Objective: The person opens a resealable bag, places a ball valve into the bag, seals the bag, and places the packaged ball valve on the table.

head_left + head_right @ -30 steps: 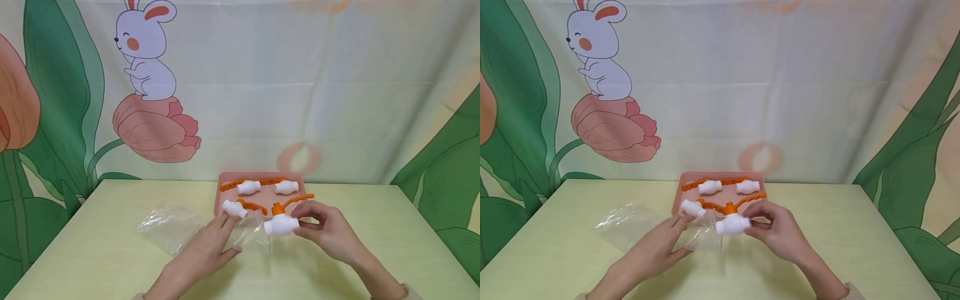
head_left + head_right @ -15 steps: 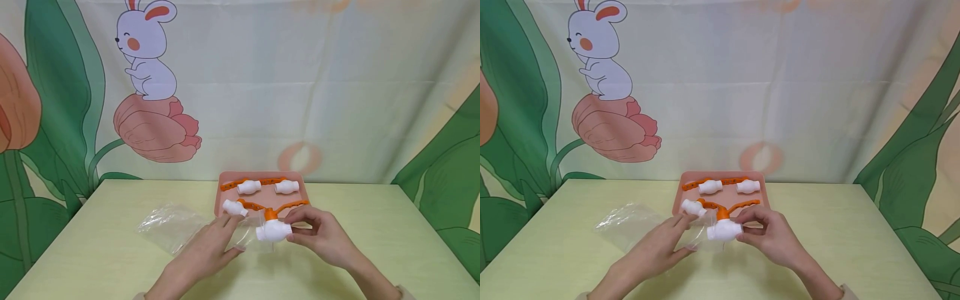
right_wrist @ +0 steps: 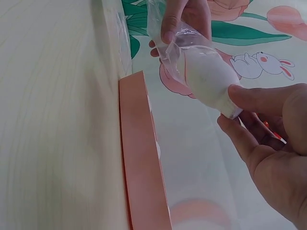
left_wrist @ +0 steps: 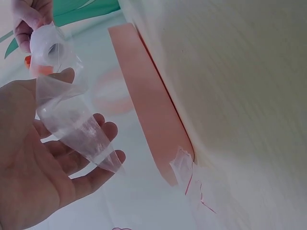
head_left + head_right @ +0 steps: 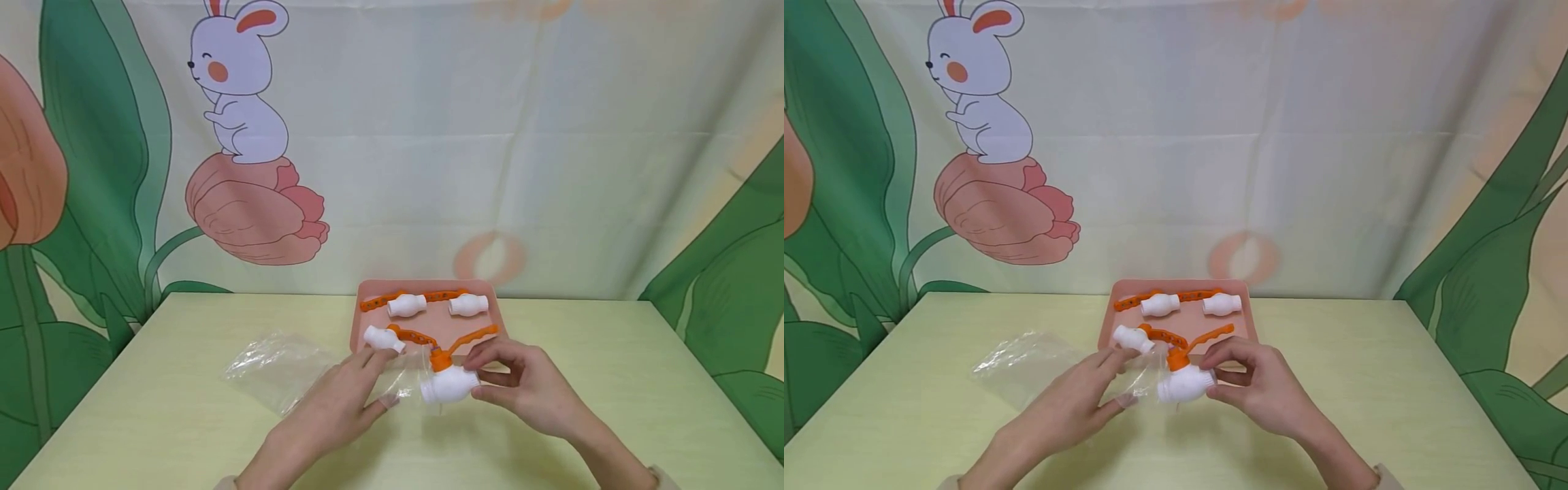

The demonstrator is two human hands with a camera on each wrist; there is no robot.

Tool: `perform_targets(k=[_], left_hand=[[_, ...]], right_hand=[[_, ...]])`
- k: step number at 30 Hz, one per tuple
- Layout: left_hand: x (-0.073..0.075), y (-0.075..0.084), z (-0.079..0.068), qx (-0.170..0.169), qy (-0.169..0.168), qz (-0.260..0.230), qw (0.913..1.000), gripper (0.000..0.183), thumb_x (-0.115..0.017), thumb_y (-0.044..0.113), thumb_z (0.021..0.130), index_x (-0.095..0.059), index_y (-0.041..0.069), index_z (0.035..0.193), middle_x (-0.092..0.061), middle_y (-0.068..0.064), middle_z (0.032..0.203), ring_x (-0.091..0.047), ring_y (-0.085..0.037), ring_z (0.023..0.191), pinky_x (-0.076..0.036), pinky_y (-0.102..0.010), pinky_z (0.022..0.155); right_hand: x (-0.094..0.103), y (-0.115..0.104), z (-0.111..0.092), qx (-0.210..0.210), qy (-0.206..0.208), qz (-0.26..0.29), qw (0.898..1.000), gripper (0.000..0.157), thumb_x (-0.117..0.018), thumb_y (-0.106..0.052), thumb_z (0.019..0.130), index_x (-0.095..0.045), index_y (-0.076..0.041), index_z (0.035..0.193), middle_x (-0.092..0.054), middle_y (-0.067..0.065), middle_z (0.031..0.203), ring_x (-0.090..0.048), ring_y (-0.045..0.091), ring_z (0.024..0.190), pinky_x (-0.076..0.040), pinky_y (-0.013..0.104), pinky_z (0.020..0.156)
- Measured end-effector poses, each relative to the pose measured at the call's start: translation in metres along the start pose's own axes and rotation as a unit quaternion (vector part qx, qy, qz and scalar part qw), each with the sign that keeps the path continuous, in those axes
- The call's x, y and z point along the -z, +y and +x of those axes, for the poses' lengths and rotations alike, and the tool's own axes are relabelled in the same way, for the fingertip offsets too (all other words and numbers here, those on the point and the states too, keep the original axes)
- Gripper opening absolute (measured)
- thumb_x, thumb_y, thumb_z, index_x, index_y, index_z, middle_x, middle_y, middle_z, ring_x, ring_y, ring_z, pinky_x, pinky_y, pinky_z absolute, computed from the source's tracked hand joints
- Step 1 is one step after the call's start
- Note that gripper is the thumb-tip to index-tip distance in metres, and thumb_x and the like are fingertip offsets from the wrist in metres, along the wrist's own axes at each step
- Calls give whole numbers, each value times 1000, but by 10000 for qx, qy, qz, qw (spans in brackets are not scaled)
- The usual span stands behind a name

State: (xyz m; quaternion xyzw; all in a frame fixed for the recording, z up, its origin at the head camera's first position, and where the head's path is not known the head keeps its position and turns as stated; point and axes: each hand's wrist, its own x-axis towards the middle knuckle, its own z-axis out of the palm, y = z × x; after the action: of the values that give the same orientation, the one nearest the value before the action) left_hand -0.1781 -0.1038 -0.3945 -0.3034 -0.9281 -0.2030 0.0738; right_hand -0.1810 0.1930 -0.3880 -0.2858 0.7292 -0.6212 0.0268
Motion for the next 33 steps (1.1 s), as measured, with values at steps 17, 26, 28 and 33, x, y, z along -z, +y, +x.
perform_targets(k=[17,26,28,33], left_hand=[[-3,0,0,-235,135,-50,9996,71,-77,42,93,-46,15,151,-56,-7,142,-65,-31,112,-54,-46,96],[-6,7,1,-85,-38,-330,9994,88,-82,51,85,-41,14,154,-59,-3,137,-64,-22,113,-52,-44,98],[-7,8,1,-131,16,-321,9994,84,-80,51,87,-41,15,153,-60,-3,137,-64,-22,113,-52,-44,98],[-8,8,2,-355,205,-221,9989,76,-79,47,90,-45,13,149,-60,-5,138,-63,-24,116,-49,-45,103]], right_hand=[[-10,5,0,169,82,339,9992,27,-78,12,83,-70,4,108,-59,31,116,-65,25,111,-56,43,92],[-18,7,-1,351,83,298,9989,27,-79,11,83,-70,1,106,-61,24,115,-63,27,113,-56,43,92],[-20,7,-1,327,108,294,9990,27,-80,11,82,-70,1,105,-62,25,115,-63,26,113,-56,43,91],[-23,7,-1,346,115,291,9989,27,-81,10,82,-71,0,105,-62,26,114,-64,24,112,-57,43,90]])
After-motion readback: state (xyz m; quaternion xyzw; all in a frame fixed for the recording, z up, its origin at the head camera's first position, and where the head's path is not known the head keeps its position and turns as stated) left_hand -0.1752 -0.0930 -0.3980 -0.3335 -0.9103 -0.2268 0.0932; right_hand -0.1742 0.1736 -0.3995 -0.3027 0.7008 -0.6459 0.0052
